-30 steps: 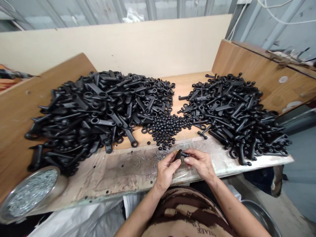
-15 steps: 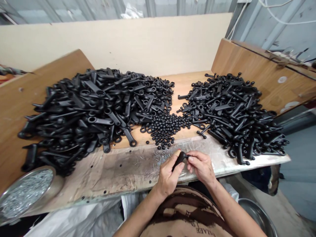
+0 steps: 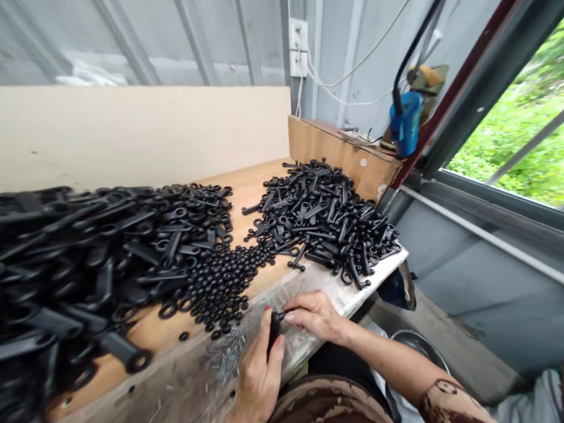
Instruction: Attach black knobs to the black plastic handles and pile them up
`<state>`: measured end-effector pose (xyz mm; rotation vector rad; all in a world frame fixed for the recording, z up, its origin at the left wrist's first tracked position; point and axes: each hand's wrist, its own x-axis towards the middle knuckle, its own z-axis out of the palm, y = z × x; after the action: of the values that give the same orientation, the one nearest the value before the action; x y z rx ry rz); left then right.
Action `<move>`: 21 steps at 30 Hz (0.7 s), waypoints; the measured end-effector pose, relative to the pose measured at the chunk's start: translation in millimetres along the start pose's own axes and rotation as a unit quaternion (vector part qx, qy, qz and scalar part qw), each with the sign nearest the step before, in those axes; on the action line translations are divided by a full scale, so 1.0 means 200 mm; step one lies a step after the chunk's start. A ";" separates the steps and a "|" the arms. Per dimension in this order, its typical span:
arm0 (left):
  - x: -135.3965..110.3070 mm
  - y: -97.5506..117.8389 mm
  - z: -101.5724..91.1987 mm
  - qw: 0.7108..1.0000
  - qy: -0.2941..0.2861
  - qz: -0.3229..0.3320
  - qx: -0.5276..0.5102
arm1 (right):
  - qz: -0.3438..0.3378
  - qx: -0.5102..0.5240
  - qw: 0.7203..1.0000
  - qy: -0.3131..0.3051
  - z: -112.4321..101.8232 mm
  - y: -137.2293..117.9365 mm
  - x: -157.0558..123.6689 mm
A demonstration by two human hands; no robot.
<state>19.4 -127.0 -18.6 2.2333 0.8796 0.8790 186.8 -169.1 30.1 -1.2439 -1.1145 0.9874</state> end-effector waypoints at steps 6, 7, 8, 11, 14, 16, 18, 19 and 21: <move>0.08 0.05 -0.18 0.993 0.054 -0.107 -0.020 | -0.204 -0.283 0.863 0.366 -0.62 -0.33 0.07; 0.08 0.02 -0.23 0.990 0.064 -0.122 -0.008 | -0.227 -0.315 0.818 0.424 -0.75 -0.36 0.11; 0.08 -0.02 -0.26 0.988 0.070 -0.135 0.007 | -0.240 -0.338 0.787 0.457 -0.87 -0.38 0.15; 0.05 -0.12 -0.32 0.982 0.082 -0.160 0.060 | -0.236 -0.346 0.772 0.478 -1.14 -0.37 0.29; 0.06 -0.12 -0.26 0.989 0.082 -0.095 0.076 | -0.190 -0.281 0.818 0.464 -1.19 -0.28 0.37; 0.11 -0.06 -0.17 0.996 0.055 0.015 0.068 | -0.174 -0.225 0.842 0.458 -1.11 -0.23 0.35; 0.21 0.03 -0.05 0.991 0.005 0.116 0.067 | -0.167 -0.177 0.862 0.444 -0.98 -0.19 0.28; 0.26 0.08 0.01 0.986 -0.035 0.147 0.070 | -0.160 -0.159 0.873 0.433 -0.91 -0.18 0.24; 0.36 0.17 0.14 0.975 -0.109 0.173 0.089 | -0.138 -0.132 0.896 0.402 -0.80 -0.16 0.14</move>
<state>93.0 -100.9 14.2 2.6319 0.4909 0.7037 347.8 -176.0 65.8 -1.4601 -0.7295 0.0522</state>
